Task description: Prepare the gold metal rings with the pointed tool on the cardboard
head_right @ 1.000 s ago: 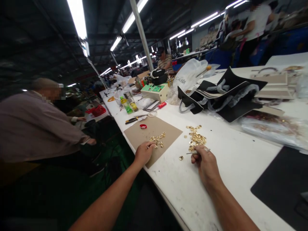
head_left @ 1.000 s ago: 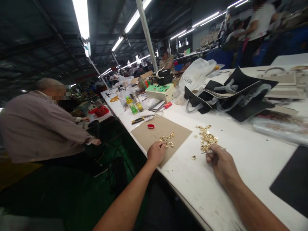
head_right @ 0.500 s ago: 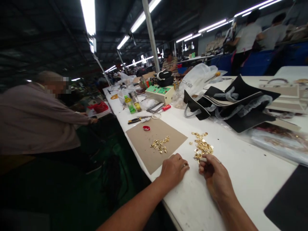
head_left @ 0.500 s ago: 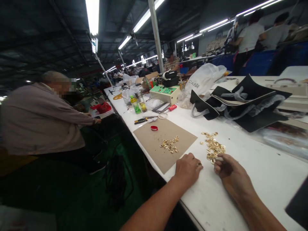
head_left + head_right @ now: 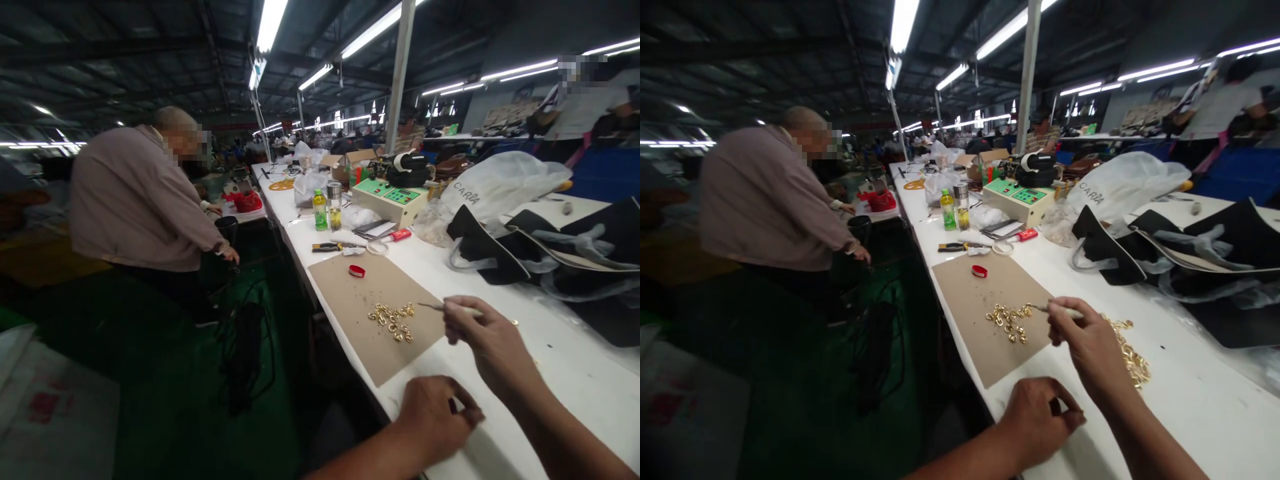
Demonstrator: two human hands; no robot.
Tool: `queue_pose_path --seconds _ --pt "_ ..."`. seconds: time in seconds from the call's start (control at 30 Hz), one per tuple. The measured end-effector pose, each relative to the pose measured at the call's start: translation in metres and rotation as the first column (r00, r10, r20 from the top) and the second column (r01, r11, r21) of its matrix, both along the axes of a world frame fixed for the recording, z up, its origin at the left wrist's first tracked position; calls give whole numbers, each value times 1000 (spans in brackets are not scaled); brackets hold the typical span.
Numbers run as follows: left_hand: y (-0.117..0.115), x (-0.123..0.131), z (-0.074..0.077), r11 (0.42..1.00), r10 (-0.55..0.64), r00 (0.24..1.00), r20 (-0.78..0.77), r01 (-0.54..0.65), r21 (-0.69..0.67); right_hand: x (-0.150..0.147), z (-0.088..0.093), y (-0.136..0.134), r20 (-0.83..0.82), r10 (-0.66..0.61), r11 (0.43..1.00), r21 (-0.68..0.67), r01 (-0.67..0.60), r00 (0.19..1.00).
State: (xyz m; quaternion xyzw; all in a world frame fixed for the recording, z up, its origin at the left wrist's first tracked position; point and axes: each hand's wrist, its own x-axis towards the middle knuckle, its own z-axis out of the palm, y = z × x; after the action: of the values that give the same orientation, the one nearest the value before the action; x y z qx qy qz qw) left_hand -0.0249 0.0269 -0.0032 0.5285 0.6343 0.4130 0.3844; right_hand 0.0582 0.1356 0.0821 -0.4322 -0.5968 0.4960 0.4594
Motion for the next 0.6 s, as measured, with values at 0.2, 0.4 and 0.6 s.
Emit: queue_pose_path --seconds 0.2,0.4,0.6 --pt "-2 -3 1 999 -35 999 28 35 24 -121 4 63 214 304 952 -57 -299 928" --pt "-2 -11 7 968 -237 966 -108 244 59 -179 -34 107 378 254 963 -13 -270 890" --pt "-10 -11 8 974 -224 971 -86 219 -59 -187 -49 122 465 195 967 54 -247 864"
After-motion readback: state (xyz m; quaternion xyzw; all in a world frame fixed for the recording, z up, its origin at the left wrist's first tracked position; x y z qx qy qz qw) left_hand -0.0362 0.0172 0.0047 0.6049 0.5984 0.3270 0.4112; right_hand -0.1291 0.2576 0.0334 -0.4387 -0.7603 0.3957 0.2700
